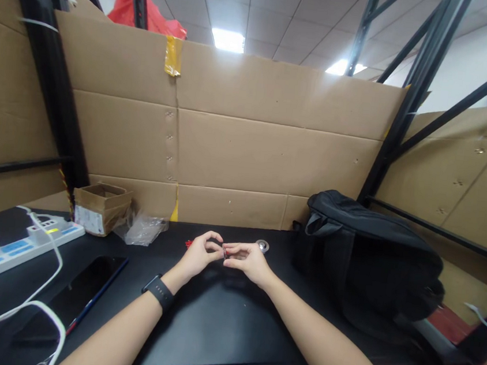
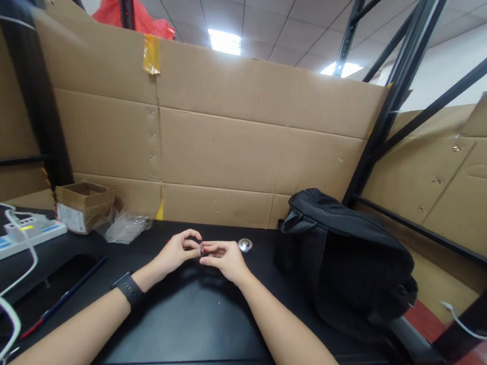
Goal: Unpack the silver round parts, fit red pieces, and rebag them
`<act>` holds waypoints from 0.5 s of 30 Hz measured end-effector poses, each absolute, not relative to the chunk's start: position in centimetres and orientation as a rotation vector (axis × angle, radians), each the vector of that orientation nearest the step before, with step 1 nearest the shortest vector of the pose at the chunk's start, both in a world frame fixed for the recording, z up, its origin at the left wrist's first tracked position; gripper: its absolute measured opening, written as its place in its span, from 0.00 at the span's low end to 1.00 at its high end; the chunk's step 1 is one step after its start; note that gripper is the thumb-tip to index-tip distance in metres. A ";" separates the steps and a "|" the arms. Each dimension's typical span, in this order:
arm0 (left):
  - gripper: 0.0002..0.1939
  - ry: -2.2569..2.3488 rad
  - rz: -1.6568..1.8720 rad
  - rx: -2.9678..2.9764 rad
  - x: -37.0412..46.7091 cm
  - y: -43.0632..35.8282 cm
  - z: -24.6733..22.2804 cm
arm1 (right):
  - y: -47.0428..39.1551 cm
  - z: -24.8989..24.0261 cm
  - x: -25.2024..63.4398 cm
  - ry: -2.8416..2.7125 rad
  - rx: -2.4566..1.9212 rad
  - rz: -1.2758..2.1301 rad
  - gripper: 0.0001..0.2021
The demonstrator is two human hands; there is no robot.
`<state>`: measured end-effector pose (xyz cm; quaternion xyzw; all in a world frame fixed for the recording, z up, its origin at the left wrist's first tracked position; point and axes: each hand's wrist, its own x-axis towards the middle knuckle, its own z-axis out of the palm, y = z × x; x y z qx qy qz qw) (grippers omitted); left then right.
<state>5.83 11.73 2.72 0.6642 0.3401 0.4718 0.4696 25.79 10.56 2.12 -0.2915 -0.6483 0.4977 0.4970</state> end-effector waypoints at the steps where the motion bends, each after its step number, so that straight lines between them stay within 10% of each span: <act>1: 0.23 0.836 1.158 1.630 5.8 11.8 2.7 | 10.6 2.2 25.8 -1.572 -0.712 1.201 0.22; 15: 0.24 0.868 1.167 1.621 5.4 11.0 3.5 | 9.6 4.1 25.7 -1.724 -0.734 1.107 0.18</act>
